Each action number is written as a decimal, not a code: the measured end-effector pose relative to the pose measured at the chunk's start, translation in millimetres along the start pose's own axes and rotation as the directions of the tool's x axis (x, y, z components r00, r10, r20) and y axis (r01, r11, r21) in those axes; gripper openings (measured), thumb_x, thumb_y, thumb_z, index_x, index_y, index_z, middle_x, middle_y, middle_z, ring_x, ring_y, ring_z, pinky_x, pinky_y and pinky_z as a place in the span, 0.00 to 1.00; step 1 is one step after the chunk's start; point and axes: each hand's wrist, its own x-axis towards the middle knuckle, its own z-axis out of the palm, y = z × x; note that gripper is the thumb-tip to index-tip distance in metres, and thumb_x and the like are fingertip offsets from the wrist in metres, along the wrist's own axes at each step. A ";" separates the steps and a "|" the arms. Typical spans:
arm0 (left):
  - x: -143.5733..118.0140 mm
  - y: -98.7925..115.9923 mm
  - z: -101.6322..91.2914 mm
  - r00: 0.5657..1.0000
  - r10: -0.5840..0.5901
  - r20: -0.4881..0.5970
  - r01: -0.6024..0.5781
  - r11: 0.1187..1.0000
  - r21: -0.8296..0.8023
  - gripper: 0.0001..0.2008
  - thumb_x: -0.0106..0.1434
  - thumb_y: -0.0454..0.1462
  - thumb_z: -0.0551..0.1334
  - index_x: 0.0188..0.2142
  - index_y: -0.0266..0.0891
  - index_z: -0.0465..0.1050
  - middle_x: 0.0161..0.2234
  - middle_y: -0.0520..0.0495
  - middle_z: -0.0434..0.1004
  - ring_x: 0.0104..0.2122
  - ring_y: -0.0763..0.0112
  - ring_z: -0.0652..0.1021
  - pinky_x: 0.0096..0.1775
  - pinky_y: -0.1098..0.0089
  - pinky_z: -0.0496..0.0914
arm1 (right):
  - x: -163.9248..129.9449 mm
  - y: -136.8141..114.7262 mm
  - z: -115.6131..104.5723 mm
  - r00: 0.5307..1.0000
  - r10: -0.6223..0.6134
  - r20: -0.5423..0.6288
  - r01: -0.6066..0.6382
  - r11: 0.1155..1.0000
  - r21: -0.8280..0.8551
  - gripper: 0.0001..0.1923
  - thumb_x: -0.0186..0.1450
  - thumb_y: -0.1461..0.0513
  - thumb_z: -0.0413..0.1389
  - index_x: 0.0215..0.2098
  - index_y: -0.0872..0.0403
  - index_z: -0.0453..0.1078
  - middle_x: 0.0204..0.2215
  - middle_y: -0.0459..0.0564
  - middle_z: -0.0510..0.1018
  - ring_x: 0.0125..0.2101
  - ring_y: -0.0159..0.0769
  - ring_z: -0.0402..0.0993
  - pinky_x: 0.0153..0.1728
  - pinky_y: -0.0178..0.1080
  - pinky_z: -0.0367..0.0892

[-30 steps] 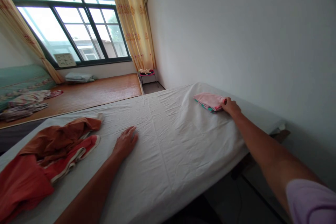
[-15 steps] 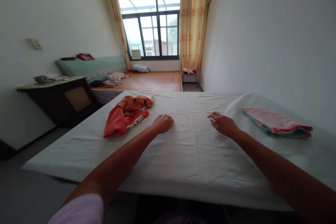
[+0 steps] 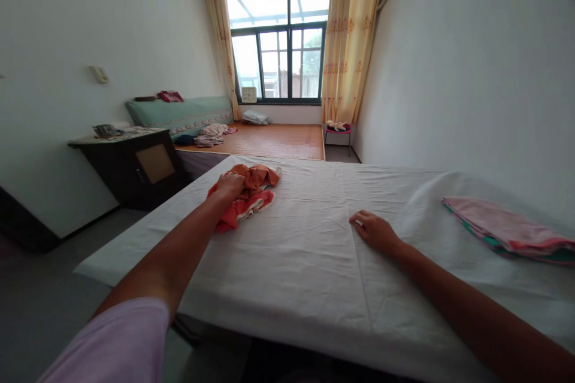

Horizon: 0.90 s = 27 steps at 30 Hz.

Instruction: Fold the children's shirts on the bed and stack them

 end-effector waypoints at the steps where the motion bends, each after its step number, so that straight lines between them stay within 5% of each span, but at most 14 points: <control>1: 6.2 7.7 -3.6 1.000 0.017 -0.011 -0.017 1.000 -0.021 0.14 0.59 0.44 0.57 0.36 0.37 0.75 0.38 0.38 0.78 0.42 0.54 0.76 0.45 0.62 0.65 | 1.3 2.6 0.1 1.000 0.000 0.002 0.000 0.999 0.035 0.13 0.65 0.63 0.48 0.43 0.50 0.73 0.45 0.51 0.77 0.41 0.37 0.74 0.44 0.38 0.66; 3: 19.8 29.9 -15.8 0.991 0.098 -0.092 -0.111 0.983 -0.145 0.15 0.63 0.43 0.52 0.35 0.39 0.74 0.36 0.43 0.78 0.38 0.61 0.76 0.43 0.66 0.66 | 6.1 4.8 -2.1 0.999 0.016 0.028 -0.019 0.993 0.119 0.13 0.64 0.62 0.49 0.42 0.51 0.73 0.42 0.51 0.78 0.35 0.36 0.75 0.41 0.38 0.68; 5: 31.9 59.8 -33.6 0.943 0.204 -0.261 -0.297 0.871 -0.391 0.15 0.64 0.42 0.50 0.34 0.39 0.72 0.33 0.47 0.77 0.34 0.66 0.75 0.40 0.68 0.67 | 14.0 0.7 -6.6 0.998 0.033 0.055 -0.045 0.975 0.219 0.12 0.64 0.61 0.50 0.42 0.51 0.73 0.40 0.50 0.79 0.30 0.34 0.74 0.39 0.39 0.69; 9: 37.7 127.0 -73.1 0.864 0.145 -0.482 -0.494 0.430 -0.756 0.10 0.62 0.41 0.55 0.32 0.37 0.70 0.27 0.51 0.72 0.29 0.72 0.71 0.34 0.72 0.67 | 37.0 -27.4 -14.5 0.997 0.036 -0.061 -0.009 0.919 0.395 0.23 0.62 0.53 0.56 0.54 0.52 0.66 0.51 0.54 0.73 0.32 0.36 0.75 0.43 0.44 0.70; 12: 25.8 164.4 -97.5 0.865 0.132 -0.483 -0.498 0.118 -0.859 0.09 0.61 0.41 0.60 0.30 0.38 0.68 0.25 0.53 0.69 0.26 0.75 0.70 0.31 0.75 0.66 | 54.1 -49.0 -13.0 0.976 0.032 -0.214 0.072 0.885 0.459 0.42 0.55 0.50 0.64 0.63 0.48 0.54 0.60 0.57 0.63 0.46 0.44 0.73 0.48 0.49 0.70; 15: 12.6 181.9 -116.0 0.876 0.109 -0.469 -0.460 -0.097 -0.882 0.09 0.60 0.41 0.63 0.31 0.38 0.68 0.26 0.53 0.71 0.27 0.75 0.73 0.31 0.75 0.69 | 64.7 -54.8 -9.3 0.942 0.057 -0.331 0.129 0.849 0.512 0.49 0.52 0.50 0.66 0.66 0.48 0.49 0.61 0.58 0.59 0.54 0.51 0.65 0.50 0.51 0.69; 20: 0.4 184.0 -130.8 0.908 0.078 -0.412 -0.387 -0.224 -0.894 0.08 0.61 0.40 0.64 0.37 0.38 0.70 0.29 0.51 0.75 0.31 0.71 0.78 0.34 0.73 0.73 | 70.9 -46.1 -18.2 0.900 0.266 -0.346 0.050 0.725 0.687 0.55 0.56 0.48 0.62 0.69 0.44 0.31 0.67 0.62 0.44 0.42 0.42 0.73 0.40 0.48 0.75; 23: -6.1 184.3 -129.3 0.917 0.110 -0.384 -0.351 -0.237 -0.906 0.08 0.61 0.39 0.64 0.38 0.37 0.71 0.30 0.51 0.76 0.32 0.71 0.78 0.35 0.72 0.73 | 70.5 -47.7 -33.4 0.941 0.159 -0.298 0.090 0.730 0.677 0.45 0.54 0.52 0.63 0.65 0.47 0.50 0.63 0.58 0.56 0.39 0.39 0.73 0.36 0.43 0.75; 25: -9.2 182.9 -127.5 0.915 0.111 -0.387 -0.352 -0.245 -0.903 0.08 0.61 0.39 0.64 0.37 0.37 0.70 0.30 0.51 0.76 0.31 0.71 0.78 0.35 0.73 0.73 | 67.6 -47.8 -46.0 0.990 0.016 -0.138 0.081 0.739 0.669 0.28 0.56 0.53 0.61 0.53 0.50 0.66 0.50 0.53 0.72 0.34 0.35 0.73 0.29 0.37 0.73; 27: -9.0 176.7 -126.4 0.908 0.049 -0.417 -0.390 -0.270 -0.880 0.08 0.60 0.39 0.64 0.36 0.38 0.70 0.30 0.52 0.75 0.31 0.73 0.78 0.34 0.74 0.73 | 62.9 -41.3 -62.2 0.998 0.026 -0.065 0.024 0.738 0.674 0.15 0.59 0.54 0.57 0.41 0.53 0.70 0.32 0.46 0.76 0.27 0.32 0.72 0.23 0.32 0.69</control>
